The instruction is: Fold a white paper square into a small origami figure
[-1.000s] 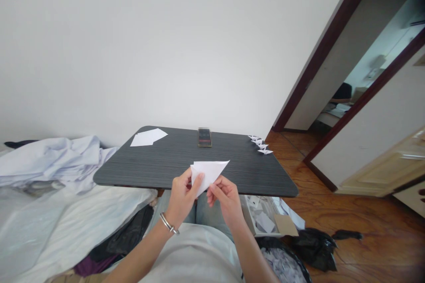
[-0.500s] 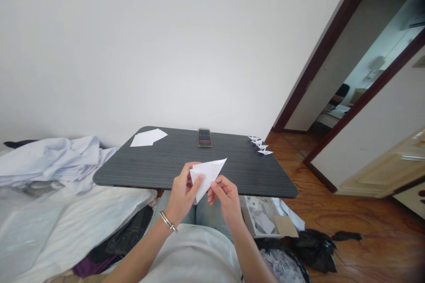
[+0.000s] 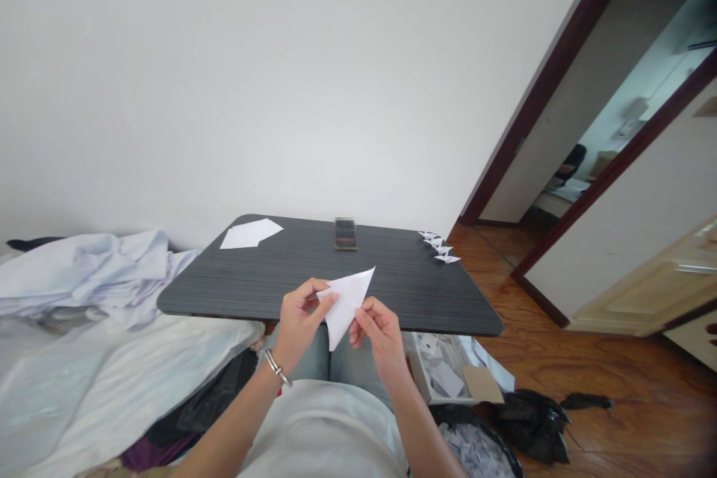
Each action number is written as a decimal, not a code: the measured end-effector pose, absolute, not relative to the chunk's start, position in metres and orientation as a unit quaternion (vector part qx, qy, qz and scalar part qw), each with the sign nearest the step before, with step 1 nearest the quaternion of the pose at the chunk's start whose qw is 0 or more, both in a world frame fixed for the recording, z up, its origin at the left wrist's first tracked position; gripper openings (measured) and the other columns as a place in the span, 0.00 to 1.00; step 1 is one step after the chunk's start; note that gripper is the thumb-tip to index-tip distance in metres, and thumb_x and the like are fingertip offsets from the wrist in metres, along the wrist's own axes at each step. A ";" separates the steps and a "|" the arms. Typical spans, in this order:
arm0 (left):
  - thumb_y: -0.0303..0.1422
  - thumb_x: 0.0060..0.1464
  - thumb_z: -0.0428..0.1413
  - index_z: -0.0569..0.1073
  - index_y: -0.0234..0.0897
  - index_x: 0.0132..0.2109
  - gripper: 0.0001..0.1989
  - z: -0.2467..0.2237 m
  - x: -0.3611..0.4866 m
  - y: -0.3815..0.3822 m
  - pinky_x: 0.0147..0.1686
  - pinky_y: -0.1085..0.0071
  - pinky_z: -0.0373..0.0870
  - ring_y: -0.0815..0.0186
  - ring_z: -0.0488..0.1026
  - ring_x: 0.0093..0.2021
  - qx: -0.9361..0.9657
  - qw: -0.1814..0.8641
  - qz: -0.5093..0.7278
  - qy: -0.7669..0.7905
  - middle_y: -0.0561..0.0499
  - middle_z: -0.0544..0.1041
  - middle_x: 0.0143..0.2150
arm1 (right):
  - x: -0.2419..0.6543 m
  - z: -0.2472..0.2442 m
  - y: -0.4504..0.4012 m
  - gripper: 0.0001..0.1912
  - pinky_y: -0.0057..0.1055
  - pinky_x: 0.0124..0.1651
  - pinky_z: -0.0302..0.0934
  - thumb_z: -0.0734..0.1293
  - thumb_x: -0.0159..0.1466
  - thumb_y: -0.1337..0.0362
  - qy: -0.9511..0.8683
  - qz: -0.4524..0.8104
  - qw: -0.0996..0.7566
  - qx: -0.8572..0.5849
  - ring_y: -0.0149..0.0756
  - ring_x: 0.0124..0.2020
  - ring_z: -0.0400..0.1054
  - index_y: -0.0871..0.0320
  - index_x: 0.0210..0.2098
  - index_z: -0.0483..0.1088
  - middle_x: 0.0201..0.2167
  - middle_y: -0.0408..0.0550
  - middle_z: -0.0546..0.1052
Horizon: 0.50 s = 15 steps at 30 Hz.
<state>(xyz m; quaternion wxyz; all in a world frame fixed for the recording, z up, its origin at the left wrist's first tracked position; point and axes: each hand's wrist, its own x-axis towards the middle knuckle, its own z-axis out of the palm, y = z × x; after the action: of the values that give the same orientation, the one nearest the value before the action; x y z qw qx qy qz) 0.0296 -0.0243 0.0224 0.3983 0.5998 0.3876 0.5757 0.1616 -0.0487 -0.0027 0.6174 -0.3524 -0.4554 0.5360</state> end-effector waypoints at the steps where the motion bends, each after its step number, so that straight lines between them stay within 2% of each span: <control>1: 0.35 0.46 0.55 0.68 0.33 0.26 0.09 0.022 0.029 -0.024 0.25 0.77 0.64 0.70 0.66 0.27 0.602 0.399 0.570 0.393 0.51 0.72 0.28 | 0.162 -0.003 -0.049 0.13 0.19 0.14 0.56 0.66 0.54 0.58 -0.456 0.536 0.617 -0.353 0.23 0.13 0.60 0.59 0.22 0.62 0.14 0.38 0.68; 5: 0.35 0.44 0.57 0.67 0.32 0.22 0.11 0.020 0.027 -0.022 0.21 0.78 0.59 0.73 0.62 0.22 0.597 0.388 0.572 0.406 0.55 0.68 0.21 | 0.162 -0.004 -0.048 0.13 0.20 0.15 0.56 0.65 0.54 0.57 -0.464 0.536 0.608 -0.357 0.23 0.13 0.60 0.59 0.21 0.62 0.14 0.38 0.68; 10: 0.35 0.42 0.58 0.65 0.32 0.22 0.12 0.018 0.028 -0.021 0.20 0.78 0.59 0.74 0.62 0.20 0.571 0.408 0.581 0.413 0.55 0.68 0.20 | 0.161 -0.005 -0.048 0.14 0.19 0.15 0.55 0.65 0.55 0.57 -0.484 0.528 0.598 -0.361 0.23 0.13 0.59 0.59 0.21 0.62 0.14 0.38 0.67; 15: 0.32 0.41 0.60 0.64 0.35 0.30 0.12 0.021 0.032 -0.022 0.18 0.81 0.57 0.76 0.60 0.18 0.535 0.423 0.613 0.399 0.59 0.66 0.19 | 0.160 -0.006 -0.048 0.13 0.19 0.16 0.54 0.64 0.56 0.58 -0.492 0.524 0.595 -0.360 0.23 0.13 0.58 0.59 0.21 0.62 0.13 0.38 0.66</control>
<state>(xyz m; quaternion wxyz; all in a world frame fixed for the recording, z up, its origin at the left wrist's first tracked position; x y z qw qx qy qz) 0.0320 -0.0218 0.0209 0.4228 0.5347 0.3987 0.6135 0.1601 -0.0476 -0.0063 0.5946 -0.3598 -0.4921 0.5243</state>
